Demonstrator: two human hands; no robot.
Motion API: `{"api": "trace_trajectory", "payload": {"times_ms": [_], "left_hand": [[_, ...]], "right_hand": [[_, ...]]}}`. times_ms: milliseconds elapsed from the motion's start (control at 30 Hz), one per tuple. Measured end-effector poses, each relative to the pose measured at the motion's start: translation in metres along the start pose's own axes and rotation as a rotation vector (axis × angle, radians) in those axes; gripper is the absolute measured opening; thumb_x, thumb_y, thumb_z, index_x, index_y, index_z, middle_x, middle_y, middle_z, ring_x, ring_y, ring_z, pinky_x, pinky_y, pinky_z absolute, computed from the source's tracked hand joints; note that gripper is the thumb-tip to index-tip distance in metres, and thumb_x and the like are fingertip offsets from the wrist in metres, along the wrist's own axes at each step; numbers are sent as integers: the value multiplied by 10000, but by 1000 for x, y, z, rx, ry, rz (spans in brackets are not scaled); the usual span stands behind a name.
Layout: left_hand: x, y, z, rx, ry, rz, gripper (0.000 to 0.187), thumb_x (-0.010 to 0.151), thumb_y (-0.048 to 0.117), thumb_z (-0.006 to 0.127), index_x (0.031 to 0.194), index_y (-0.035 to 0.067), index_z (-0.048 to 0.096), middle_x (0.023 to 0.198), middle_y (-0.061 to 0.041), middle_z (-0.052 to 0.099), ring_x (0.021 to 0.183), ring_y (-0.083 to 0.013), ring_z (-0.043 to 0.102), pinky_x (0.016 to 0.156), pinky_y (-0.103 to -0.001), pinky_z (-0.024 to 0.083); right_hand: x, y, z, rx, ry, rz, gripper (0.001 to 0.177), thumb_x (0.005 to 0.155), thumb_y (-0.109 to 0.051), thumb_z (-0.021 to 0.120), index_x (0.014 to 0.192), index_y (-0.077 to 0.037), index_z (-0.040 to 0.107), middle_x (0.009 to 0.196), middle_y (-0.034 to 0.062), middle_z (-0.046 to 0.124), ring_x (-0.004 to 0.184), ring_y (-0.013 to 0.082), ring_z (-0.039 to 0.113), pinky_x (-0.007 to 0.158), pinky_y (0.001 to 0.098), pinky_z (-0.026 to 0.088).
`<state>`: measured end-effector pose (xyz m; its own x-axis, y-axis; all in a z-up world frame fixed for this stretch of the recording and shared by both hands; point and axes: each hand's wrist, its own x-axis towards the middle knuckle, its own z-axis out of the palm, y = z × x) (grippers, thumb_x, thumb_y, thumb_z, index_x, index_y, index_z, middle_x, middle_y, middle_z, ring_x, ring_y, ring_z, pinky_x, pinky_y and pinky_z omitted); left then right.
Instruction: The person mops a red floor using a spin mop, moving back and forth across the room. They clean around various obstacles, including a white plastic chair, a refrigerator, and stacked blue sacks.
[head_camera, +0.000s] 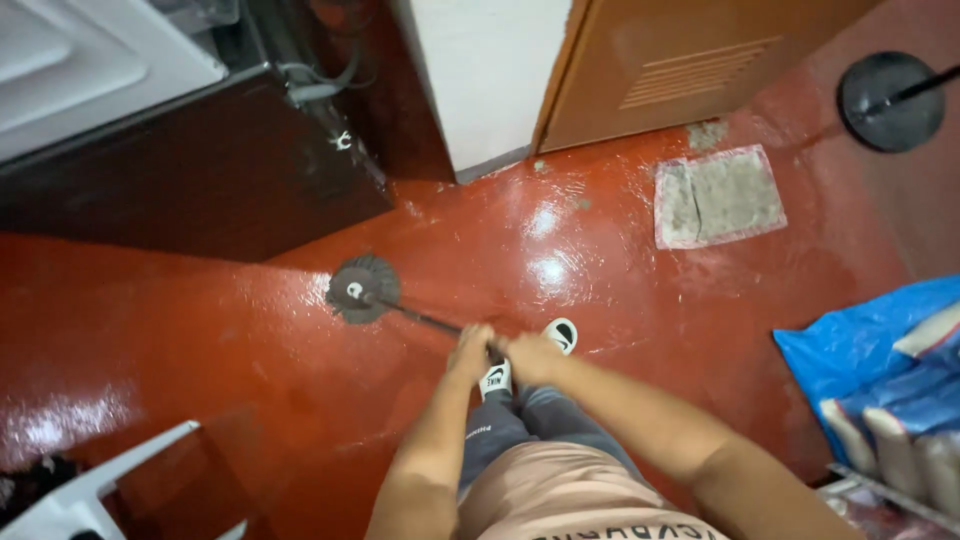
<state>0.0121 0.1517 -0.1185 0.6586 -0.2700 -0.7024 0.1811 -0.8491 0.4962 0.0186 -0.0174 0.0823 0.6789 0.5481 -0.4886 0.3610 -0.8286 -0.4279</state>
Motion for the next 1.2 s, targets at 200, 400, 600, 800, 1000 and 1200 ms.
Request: {"api": "trace_trajectory", "payload": {"times_ms": [200, 400, 600, 800, 1000, 1200], "left_hand": [[2, -31, 32, 434, -192, -40, 297, 820, 107, 697, 1104, 188, 728, 1283, -30, 650, 1372, -237, 523, 1048, -457, 570], [21, 2, 2, 325, -7, 13, 152, 806, 83, 716, 954, 58, 739, 1164, -216, 693, 1266, -406, 608, 1097, -464, 520], [50, 100, 14, 189, 130, 104, 157, 819, 208, 740, 929, 131, 659, 1103, -149, 635, 1187, -381, 634, 1035, -459, 547], [79, 277, 83, 43, 161, 247, 302, 750, 121, 793, 1018, 167, 661, 1090, -120, 647, 1169, -338, 636, 1034, -418, 538], [79, 454, 133, -43, -37, 421, 599, 717, 178, 851, 1243, 247, 573, 1286, -111, 683, 1293, -309, 611, 1118, -418, 490], [92, 565, 196, 5, -223, 618, 677, 661, 343, 903, 1253, 398, 581, 988, -25, 751, 1079, -265, 734, 961, -390, 575]], "right_hand": [[-15, -27, 63, 424, -235, 325, 635, 893, -215, 650, 1505, -195, 483, 1226, 243, 692, 1192, 416, 669, 979, 553, 545], [-38, 7, 23, 736, 48, 301, 531, 943, -188, 606, 1470, -177, 548, 1304, 299, 662, 1257, 480, 607, 1079, 555, 486], [-70, 92, -2, 649, 190, 459, 404, 962, -286, 624, 1360, -231, 665, 1214, 207, 735, 1196, 403, 672, 1032, 529, 533], [-173, 220, -27, 495, 313, 663, 422, 811, -444, 692, 1209, -326, 765, 1051, 103, 797, 1076, 336, 741, 952, 482, 577], [-310, 276, -112, 477, 411, 924, 401, 775, -455, 728, 1108, -240, 796, 963, 163, 802, 1039, 379, 742, 879, 501, 583], [-379, 345, -58, 934, 1223, 805, 265, 766, -165, 836, 1011, -263, 819, 884, -10, 722, 848, 98, 634, 817, 276, 518]]}}
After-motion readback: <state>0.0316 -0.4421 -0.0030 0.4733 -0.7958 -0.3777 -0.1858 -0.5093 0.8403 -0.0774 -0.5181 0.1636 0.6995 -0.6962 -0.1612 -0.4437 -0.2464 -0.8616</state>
